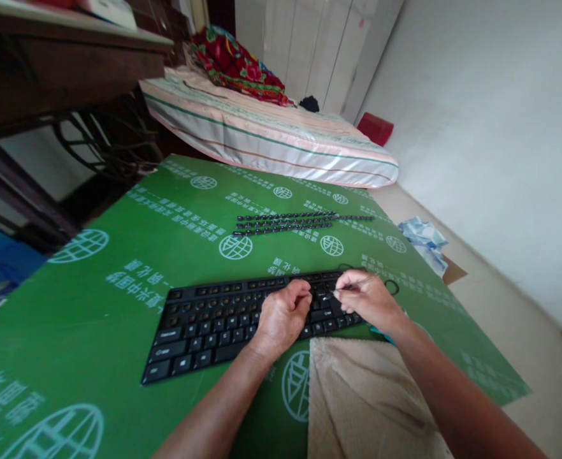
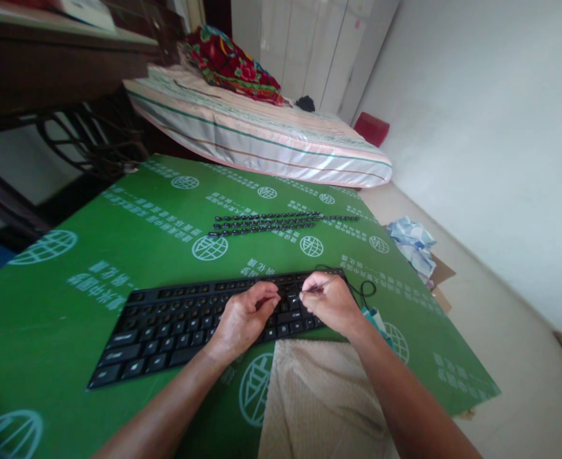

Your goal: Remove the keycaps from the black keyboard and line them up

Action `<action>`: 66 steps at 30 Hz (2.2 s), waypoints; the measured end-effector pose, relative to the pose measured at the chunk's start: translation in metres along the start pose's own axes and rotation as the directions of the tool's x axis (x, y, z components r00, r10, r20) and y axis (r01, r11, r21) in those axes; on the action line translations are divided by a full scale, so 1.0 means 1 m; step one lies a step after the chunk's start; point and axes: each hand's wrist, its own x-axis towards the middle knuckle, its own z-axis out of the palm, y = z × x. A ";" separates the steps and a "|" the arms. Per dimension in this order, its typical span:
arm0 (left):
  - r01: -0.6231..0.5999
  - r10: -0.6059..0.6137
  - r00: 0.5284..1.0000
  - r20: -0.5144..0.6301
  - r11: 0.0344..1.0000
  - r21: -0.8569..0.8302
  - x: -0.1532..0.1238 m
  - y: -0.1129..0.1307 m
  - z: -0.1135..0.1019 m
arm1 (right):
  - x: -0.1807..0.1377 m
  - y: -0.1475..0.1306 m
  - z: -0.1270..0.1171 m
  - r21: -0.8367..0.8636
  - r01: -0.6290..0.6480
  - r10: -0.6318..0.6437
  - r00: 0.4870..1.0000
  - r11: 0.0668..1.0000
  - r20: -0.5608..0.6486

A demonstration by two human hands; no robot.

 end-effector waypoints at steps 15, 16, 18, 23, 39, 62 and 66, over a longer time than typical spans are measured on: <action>-0.278 0.217 0.952 0.218 0.910 0.308 -0.003 0.009 -0.003 | -0.009 0.004 0.000 0.062 0.011 -0.009 0.999 0.998 -0.039; -0.290 0.224 0.947 0.233 0.906 0.308 -0.003 0.009 -0.003 | -0.010 0.003 0.000 0.049 0.027 -0.024 0.999 0.998 -0.043; -0.307 0.232 0.938 0.258 0.901 0.308 -0.003 0.010 -0.003 | -0.013 0.002 -0.002 0.007 0.074 -0.073 0.996 0.997 -0.055; -0.306 0.223 0.935 0.276 0.901 0.309 -0.002 0.009 -0.002 | -0.018 -0.002 -0.005 -0.079 0.175 -0.178 0.984 0.981 -0.029; -0.308 0.224 0.936 0.272 0.895 0.322 -0.002 0.008 -0.002 | -0.022 0.002 -0.011 -0.007 0.153 -0.152 0.987 0.988 0.040; -0.340 0.223 0.922 0.316 0.857 0.386 -0.005 0.011 -0.001 | -0.027 0.014 -0.006 -0.026 0.248 -0.246 0.967 0.968 0.067; -0.340 0.223 0.924 0.312 0.853 0.396 -0.005 0.011 0.000 | -0.030 0.009 -0.006 -0.104 0.273 -0.263 0.960 0.956 0.097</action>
